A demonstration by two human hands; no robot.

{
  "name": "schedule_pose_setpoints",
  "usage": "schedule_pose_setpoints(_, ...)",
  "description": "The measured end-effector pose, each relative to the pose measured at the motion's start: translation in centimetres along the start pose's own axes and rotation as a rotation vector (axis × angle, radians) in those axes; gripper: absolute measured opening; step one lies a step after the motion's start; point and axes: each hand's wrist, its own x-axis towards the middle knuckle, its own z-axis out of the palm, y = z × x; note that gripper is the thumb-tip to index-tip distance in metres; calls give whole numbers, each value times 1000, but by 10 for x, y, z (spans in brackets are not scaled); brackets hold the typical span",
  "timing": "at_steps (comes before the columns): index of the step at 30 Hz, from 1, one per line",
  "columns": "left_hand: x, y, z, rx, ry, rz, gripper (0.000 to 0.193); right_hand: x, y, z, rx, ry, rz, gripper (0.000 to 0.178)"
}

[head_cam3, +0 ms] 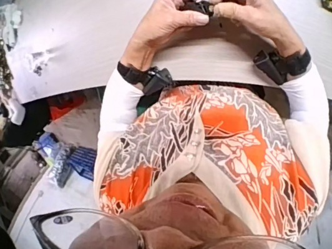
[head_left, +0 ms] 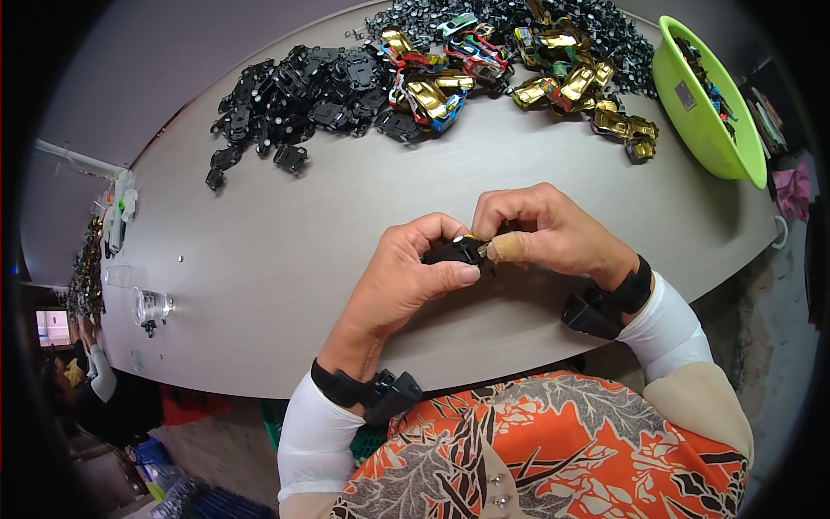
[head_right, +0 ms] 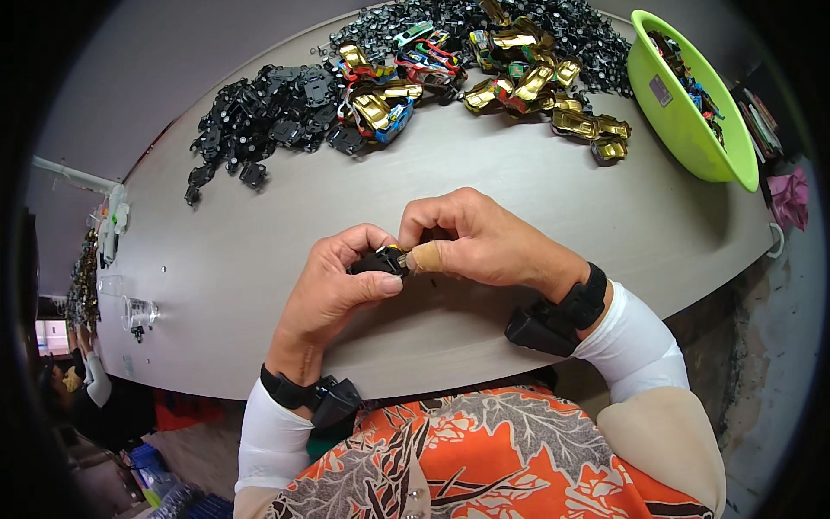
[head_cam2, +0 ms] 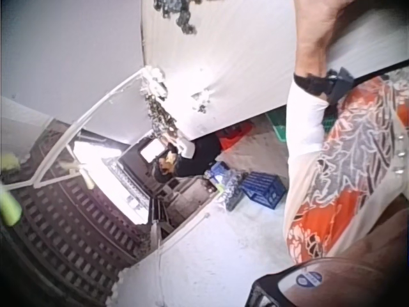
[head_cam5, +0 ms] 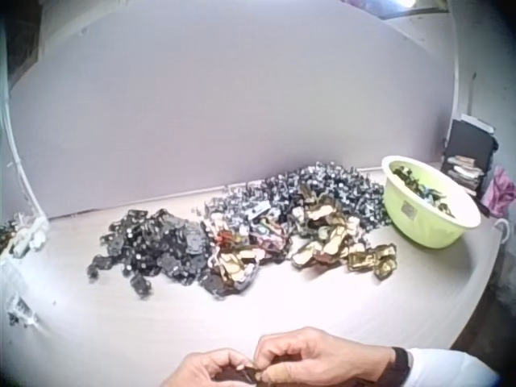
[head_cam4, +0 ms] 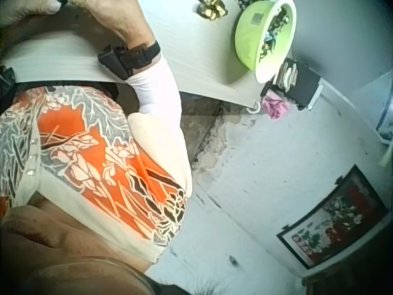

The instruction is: The person assembles small toy cars by hand at a table. They repeatedly pick up a black chassis and a colored body, fit the body onto the chassis, and place the completed unit on the table. The process is repeated for multiple cars of different colors.

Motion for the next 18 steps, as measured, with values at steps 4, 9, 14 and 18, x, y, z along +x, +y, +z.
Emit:
schedule_pose_setpoints(4, 2, -8, 0, 142, 20, 68, 23, 1, 0, 6, -37, 54, 31, 7)
schedule_pose_setpoints(9, 1, -12, 6, 270, 117, 89, 14, 5, 16, 18, -250, 188, -77, 5)
schedule_pose_setpoints(14, 2, -2, 9, 255, 128, 68, 13, 6, 19, 13, -109, 183, -60, 7)
schedule_pose_setpoints(18, 3, -3, 0, 10, 87, -20, 17, 4, 8, 0, 203, 193, 70, 13)
